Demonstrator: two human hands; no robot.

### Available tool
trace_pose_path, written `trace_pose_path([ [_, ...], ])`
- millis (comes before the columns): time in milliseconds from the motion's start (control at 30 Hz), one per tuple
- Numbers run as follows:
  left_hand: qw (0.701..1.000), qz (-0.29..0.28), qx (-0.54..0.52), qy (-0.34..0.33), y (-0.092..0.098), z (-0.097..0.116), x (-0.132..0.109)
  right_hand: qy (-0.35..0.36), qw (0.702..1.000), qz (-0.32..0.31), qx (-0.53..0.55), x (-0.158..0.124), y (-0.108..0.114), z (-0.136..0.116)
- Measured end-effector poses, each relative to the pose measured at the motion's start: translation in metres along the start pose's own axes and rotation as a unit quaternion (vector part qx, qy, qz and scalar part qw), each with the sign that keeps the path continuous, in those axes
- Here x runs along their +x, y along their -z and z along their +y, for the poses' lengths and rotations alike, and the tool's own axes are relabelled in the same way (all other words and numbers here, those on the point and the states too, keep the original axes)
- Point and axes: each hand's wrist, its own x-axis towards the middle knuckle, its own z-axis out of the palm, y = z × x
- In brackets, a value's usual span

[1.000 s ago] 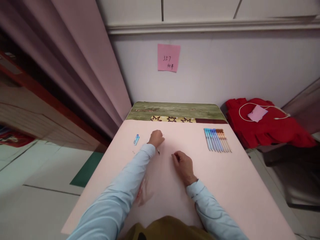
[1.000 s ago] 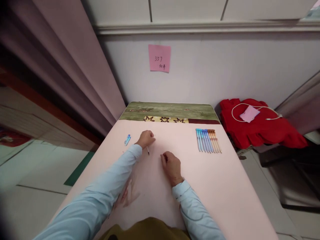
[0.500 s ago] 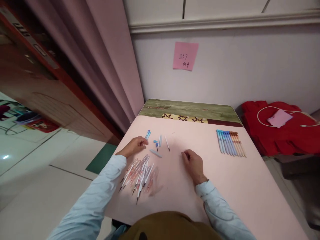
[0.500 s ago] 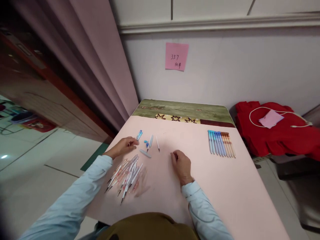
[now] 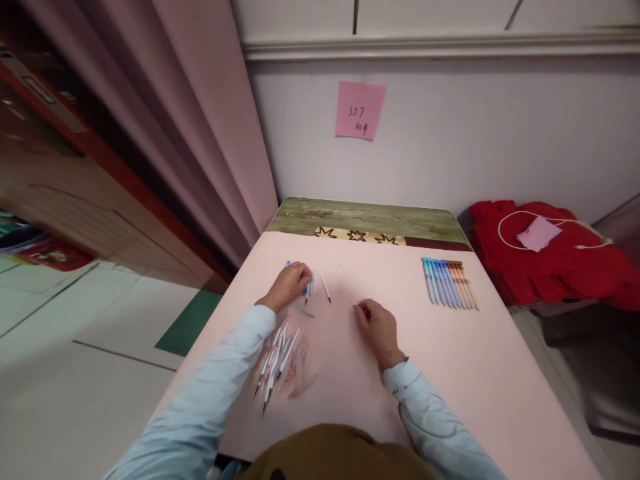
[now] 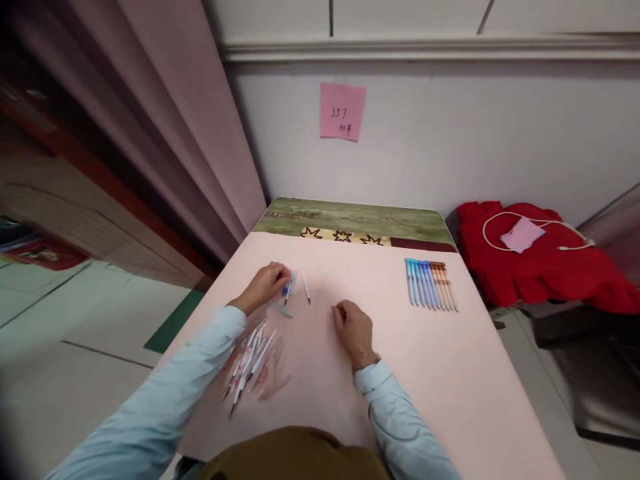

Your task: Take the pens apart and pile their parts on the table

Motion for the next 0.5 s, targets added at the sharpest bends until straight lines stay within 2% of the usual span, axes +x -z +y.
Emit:
trace_pose_path([
  [133, 0.999, -0.02, 0.037, -0.012, -0.037, 0.034, 0.043, 0.004, 1.0, 0.004, 0.0, 0.001, -0.001, 0.001],
  [233, 0.999, -0.032, 0.042, -0.008, -0.052, 0.042, 0.059, 0.011, 1.0, 0.006, 0.001, 0.002, -0.001, 0.001],
  [300, 0.999, -0.033, 0.041, -0.004, -0.049, 0.04, 0.06, 0.016, 1.0, 0.007, 0.003, 0.002, -0.001, 0.001],
  [367, 0.999, -0.026, 0.027, -0.02, -0.037, 0.034, 0.051, 0.016, 1.0, 0.005, 0.003, 0.003, -0.001, 0.001],
  [433, 0.998, -0.026, 0.003, -0.053, -0.02, 0.027, 0.033, 0.011, 1.0, 0.001, 0.003, 0.003, 0.0, 0.002],
  [500, 0.996, -0.053, -0.006, -0.068, -0.002, 0.018, 0.01, 0.005, 1.0, -0.004, 0.003, 0.002, 0.001, 0.002],
])
